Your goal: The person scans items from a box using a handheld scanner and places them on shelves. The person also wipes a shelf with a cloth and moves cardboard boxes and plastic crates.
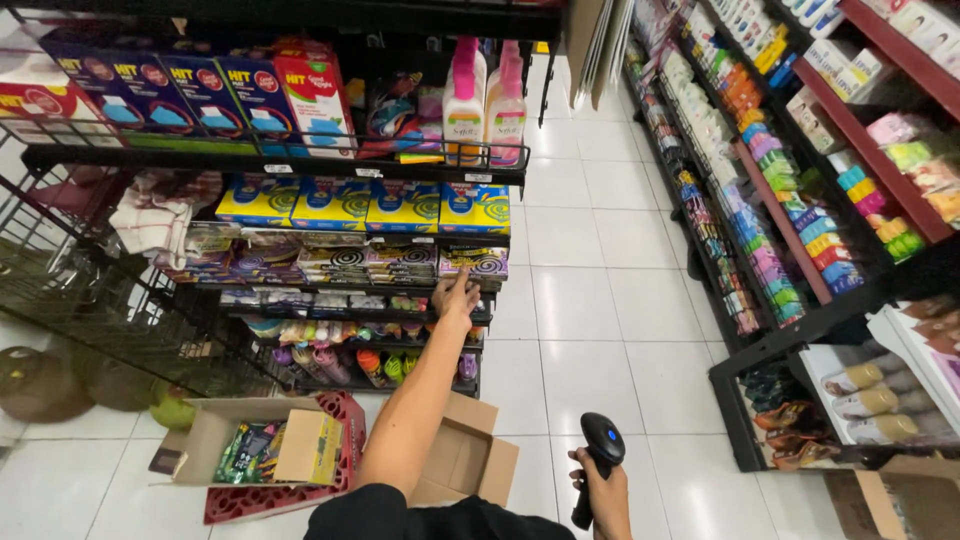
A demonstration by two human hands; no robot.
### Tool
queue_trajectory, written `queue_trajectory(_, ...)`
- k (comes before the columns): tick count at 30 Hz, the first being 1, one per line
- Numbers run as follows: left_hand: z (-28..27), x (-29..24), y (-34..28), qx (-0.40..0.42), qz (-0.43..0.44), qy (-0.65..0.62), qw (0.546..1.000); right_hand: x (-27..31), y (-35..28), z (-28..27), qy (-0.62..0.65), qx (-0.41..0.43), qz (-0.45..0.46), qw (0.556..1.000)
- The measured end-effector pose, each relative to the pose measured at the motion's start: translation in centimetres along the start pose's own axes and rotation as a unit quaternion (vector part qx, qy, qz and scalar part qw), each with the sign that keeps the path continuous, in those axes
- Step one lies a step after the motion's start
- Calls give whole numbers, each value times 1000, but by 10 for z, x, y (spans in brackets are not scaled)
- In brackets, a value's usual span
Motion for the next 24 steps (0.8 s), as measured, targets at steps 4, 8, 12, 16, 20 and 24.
queue_trajectory(4, -2, 20, 40, 18, -6, -4, 1000, -13, 9, -4, -21, 5, -1, 1000)
queue_trajectory(8, 2, 9, 27, 30, 4, -43, 999, -8, 3, -2, -10, 19, -13, 1000)
queue_trajectory(12, 7, 0, 22, 29, 9, -43, 999, -20, 13, -6, -29, 8, -8, 1000)
queue_trajectory(16, 9, 1, 29, 33, 12, -42, 999, -59, 50, -15, -9, 30, -21, 999)
queue_trajectory(20, 7, 3, 28, 30, 2, -38, 999, -86, 70, -21, -32, 28, -3, 999)
queue_trajectory(24, 9, 4, 30, 34, 6, -46, 998, -105, 88, -19, -47, 22, 33, 998)
Point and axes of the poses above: each hand's wrist, its own y-axis towards the middle knuckle, its own z-axis out of the palm, x = y × z, the point moved 5 cm from there along y, towards the middle knuckle, and after that the axes turned 4 degrees about y, right-handed, at the moved point
